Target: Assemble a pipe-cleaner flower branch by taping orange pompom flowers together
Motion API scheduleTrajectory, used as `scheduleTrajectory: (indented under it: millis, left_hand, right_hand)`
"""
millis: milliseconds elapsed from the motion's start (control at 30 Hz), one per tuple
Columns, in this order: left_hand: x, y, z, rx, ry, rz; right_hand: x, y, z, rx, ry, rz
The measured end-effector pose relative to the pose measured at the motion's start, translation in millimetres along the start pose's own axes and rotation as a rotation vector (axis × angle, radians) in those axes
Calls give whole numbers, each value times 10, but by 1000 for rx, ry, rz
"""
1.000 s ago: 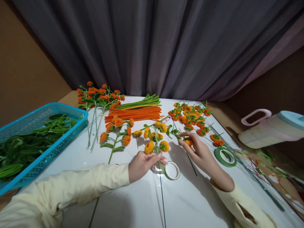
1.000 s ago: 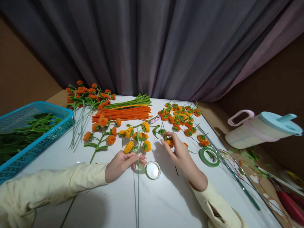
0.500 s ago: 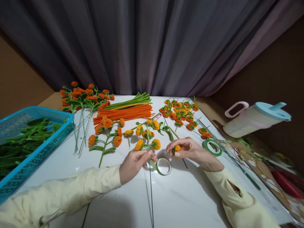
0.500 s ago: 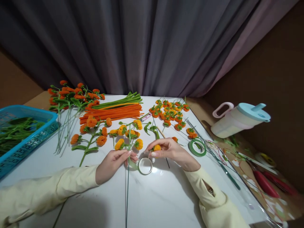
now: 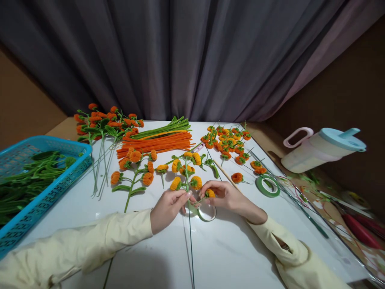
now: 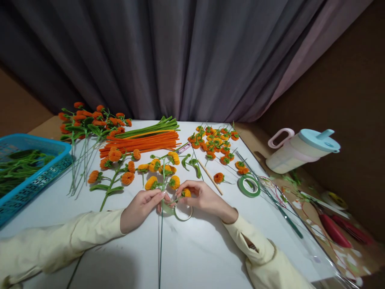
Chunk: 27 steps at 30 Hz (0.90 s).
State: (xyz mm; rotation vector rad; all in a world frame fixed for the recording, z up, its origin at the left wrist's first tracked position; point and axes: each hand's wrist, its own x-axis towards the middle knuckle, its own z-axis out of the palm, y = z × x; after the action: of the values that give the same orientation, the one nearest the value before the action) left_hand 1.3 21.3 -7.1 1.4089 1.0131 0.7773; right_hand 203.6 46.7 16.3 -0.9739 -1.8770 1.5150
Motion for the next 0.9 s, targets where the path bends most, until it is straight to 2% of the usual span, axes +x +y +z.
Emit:
scheduleTrajectory:
  millis: [100,267,433,900]
  left_hand:
    - [8,5,-2,4,10,-11]
    - [29,22,0,12,7,-18]
    - [29,36,6,21,-26,-25]
    - [5,-8,4,30,-61,-18]
  right_hand:
    - [-26,-18,32,-308,29,-170]
    - [-77,-19,37,-608,16,-376]
    - [-95,-11,18,-766,-23,-447]
    - [-116,9,41,-1095,-24,-556]
